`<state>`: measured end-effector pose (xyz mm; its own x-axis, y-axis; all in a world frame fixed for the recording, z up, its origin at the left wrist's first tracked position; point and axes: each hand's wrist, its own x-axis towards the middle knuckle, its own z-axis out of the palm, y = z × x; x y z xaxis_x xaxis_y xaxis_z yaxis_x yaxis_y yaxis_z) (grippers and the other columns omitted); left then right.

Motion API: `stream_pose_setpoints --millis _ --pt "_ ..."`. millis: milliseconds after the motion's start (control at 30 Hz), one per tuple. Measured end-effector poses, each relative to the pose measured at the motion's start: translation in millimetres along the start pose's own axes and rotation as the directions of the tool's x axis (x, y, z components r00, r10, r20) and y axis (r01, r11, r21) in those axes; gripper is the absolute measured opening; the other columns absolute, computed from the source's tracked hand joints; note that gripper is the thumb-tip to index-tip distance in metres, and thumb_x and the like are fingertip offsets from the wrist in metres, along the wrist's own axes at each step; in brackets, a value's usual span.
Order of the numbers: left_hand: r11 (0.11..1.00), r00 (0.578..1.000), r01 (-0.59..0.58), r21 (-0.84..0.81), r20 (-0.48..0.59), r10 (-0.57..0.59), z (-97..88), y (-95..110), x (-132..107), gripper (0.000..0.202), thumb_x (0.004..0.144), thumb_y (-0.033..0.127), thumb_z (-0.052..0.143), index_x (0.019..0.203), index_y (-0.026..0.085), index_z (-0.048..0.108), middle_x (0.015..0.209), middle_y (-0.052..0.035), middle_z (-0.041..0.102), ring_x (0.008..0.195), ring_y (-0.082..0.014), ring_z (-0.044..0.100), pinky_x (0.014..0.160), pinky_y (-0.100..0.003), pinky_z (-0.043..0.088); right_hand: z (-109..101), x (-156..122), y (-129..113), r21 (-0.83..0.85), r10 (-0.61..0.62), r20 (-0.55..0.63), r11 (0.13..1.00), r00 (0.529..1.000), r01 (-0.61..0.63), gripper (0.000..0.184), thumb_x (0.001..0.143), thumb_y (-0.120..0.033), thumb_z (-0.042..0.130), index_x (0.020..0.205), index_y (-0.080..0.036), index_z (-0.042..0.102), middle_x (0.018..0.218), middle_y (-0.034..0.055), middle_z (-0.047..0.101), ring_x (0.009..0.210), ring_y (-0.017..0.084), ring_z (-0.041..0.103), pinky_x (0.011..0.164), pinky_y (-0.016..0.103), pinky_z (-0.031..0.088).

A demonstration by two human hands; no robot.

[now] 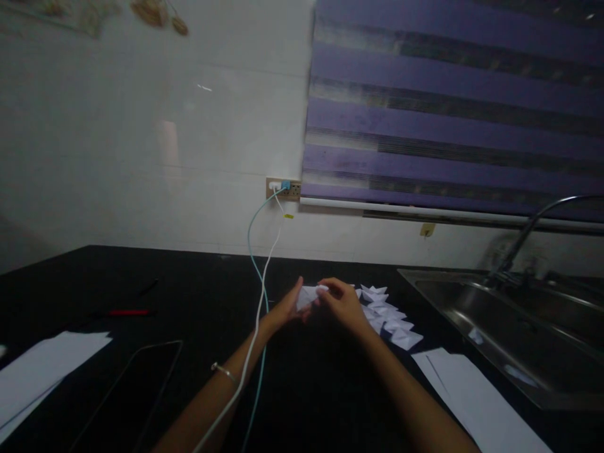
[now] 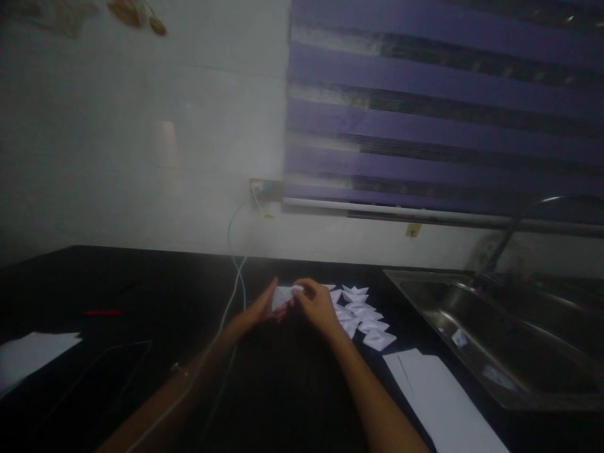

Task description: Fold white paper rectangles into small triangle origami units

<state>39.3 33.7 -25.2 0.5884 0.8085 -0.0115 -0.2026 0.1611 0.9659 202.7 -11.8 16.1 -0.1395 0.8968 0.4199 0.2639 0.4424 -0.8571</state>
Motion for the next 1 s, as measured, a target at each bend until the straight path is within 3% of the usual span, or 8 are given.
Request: stream_pose_setpoints --millis 233,367,467,600,867,1000 --pt "0.999 0.997 -0.033 -0.031 0.065 0.035 -2.2 4 -8 0.069 0.083 0.071 0.027 0.080 0.011 0.061 0.045 0.0037 0.041 0.038 -0.0092 0.041 0.044 -0.022 0.035 -5 3 5 -0.131 -0.155 0.037 0.979 0.987 0.158 0.024 0.087 -0.035 0.053 0.097 -0.018 0.067 0.091 0.0068 0.065 0.087 0.019 0.062 0.078 0.032 0.047" --pt "0.999 0.996 -0.047 -0.004 0.081 0.048 -1.6 5 -13 0.066 0.083 0.070 0.032 0.079 0.010 0.061 0.047 0.0030 0.042 0.040 -0.0095 0.043 0.045 -0.022 0.037 -8 4 3 -0.163 -0.187 0.105 0.966 0.977 0.202 0.024 0.089 -0.034 0.051 0.090 -0.018 0.068 0.088 0.0054 0.063 0.086 0.018 0.059 0.080 0.031 0.044" --pt "0.991 0.990 -0.129 -0.028 0.047 0.131 1.0 8 -18 0.054 0.082 0.063 0.045 0.085 0.011 0.061 0.054 0.0023 0.046 0.047 -0.0087 0.045 0.052 -0.022 0.040 -9 4 1 -0.163 -0.207 0.143 0.960 0.968 0.229 0.027 0.090 -0.035 0.049 0.083 -0.018 0.068 0.086 0.0051 0.061 0.087 0.018 0.058 0.082 0.031 0.043" --pt "0.997 0.990 -0.073 -0.037 0.118 0.077 2.8 10 -22 0.060 0.083 0.066 0.038 0.080 0.010 0.060 0.051 0.0029 0.041 0.044 -0.0093 0.041 0.048 -0.023 0.037 -10 5 0 -0.155 -0.224 0.162 0.956 0.961 0.249 0.031 0.091 -0.038 0.047 0.078 -0.019 0.068 0.088 0.0055 0.061 0.087 0.019 0.056 0.082 0.032 0.042" --pt "0.935 0.984 -0.175 0.308 0.073 0.160 9.4 19 -31 0.066 0.085 0.069 0.026 0.083 0.012 0.060 0.057 0.0000 0.051 0.051 -0.0111 0.049 0.055 -0.024 0.041 -9 6 5 -0.171 -0.256 0.151 0.945 0.955 0.280 0.031 0.091 -0.035 0.048 0.071 -0.019 0.067 0.094 0.0071 0.059 0.093 0.020 0.054 0.086 0.034 0.041" --pt "0.866 0.976 -0.215 0.451 0.079 0.201 13.7 22 -29 0.051 0.081 0.062 0.049 0.082 0.012 0.059 0.058 0.0012 0.053 0.050 -0.0103 0.050 0.051 -0.021 0.038 -7 7 11 -0.197 -0.247 0.111 0.944 0.963 0.265 0.027 0.089 -0.033 0.051 0.074 -0.019 0.068 0.106 0.0078 0.057 0.103 0.020 0.053 0.093 0.036 0.038"
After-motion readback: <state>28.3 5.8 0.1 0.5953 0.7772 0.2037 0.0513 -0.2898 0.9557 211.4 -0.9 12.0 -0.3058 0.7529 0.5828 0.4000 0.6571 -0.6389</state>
